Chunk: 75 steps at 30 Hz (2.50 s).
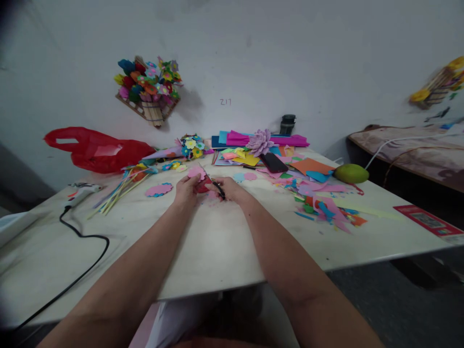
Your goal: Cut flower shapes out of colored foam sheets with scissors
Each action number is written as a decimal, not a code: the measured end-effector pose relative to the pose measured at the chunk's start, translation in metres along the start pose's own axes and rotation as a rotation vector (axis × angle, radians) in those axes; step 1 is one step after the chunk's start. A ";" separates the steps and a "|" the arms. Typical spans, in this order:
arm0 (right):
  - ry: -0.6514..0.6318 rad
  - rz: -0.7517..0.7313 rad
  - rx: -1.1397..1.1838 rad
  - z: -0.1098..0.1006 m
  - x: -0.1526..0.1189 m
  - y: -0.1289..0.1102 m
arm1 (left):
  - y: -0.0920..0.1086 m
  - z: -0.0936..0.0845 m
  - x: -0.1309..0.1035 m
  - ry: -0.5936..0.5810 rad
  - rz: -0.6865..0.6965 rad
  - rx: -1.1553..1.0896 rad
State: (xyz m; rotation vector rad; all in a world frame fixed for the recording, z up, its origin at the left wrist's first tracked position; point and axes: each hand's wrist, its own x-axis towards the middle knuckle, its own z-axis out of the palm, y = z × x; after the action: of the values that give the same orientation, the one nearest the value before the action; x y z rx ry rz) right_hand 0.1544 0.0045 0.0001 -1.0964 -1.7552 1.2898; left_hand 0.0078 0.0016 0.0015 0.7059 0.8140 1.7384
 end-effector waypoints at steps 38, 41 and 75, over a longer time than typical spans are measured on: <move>-0.030 -0.031 0.011 -0.005 -0.004 -0.002 | 0.005 0.001 -0.003 -0.041 -0.011 0.017; -0.026 -0.027 0.009 -0.004 -0.004 -0.002 | 0.004 0.000 -0.003 -0.040 0.003 0.026; -0.036 -0.023 0.014 -0.003 -0.006 -0.006 | 0.002 -0.003 0.000 -0.059 0.029 0.021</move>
State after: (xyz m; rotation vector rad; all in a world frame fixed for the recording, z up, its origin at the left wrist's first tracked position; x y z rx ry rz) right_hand 0.1583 -0.0003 0.0061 -1.0479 -1.7780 1.3133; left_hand 0.0047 0.0005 0.0017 0.7830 0.7861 1.7288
